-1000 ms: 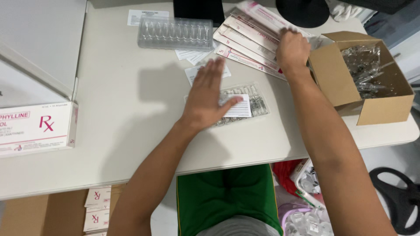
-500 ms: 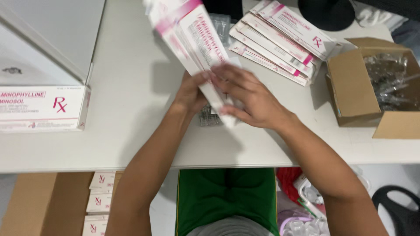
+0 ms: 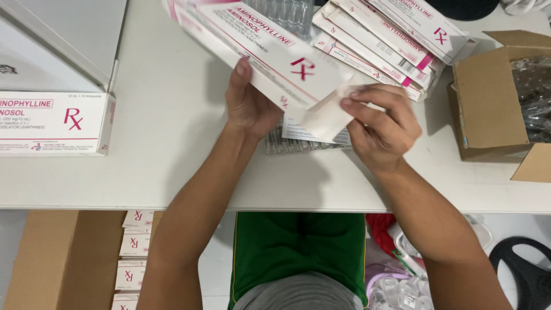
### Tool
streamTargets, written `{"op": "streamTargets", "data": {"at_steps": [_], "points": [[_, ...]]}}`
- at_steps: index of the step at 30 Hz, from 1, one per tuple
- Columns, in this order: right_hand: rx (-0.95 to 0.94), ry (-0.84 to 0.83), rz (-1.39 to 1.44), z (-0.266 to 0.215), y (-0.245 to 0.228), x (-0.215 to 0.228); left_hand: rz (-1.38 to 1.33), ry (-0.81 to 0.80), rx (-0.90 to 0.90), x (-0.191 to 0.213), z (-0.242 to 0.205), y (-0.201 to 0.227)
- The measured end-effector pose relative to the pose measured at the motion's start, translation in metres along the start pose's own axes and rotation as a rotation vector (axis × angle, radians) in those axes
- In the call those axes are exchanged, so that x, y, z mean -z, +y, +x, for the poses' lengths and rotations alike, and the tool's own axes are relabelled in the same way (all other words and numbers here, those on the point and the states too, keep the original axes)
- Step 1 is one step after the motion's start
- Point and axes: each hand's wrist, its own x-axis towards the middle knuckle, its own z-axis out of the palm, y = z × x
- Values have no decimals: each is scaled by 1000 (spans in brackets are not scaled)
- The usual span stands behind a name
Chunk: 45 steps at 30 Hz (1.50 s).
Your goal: The person unpacks a box of Aminophylline ampoules, removes them from plastic trays, and places them into a new cardboard box. They also fold and place the product packaging into the box alongside the ampoules.
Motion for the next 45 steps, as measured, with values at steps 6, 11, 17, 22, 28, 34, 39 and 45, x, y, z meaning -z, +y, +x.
{"op": "streamTargets", "data": {"at_steps": [6,11,17,22,28,34,39,45], "points": [[130,-151,84,10,-8,-5,-15,64,-54,-1,-1,7],[-481,-152,463,1,-1,-2,94,23,21,-7,-1,5],[-568,-48,896,-20,14,-18,81,64,-26,-9,-4,1],[-590,-28,778,-20,11,-17,186,118,-110,-17,-3,2],[-436,-49,555,-20,4,-10,322,165,-220,-21,0,4],[-648,-68,685,-22,11,-13,330,171,-212,-18,-2,2],[-680,-126,975,-12,16,-16,346,171,-195,-9,-5,-5],[-717,-161,967,-10,11,-18,257,61,-154,11,-11,-10]]}}
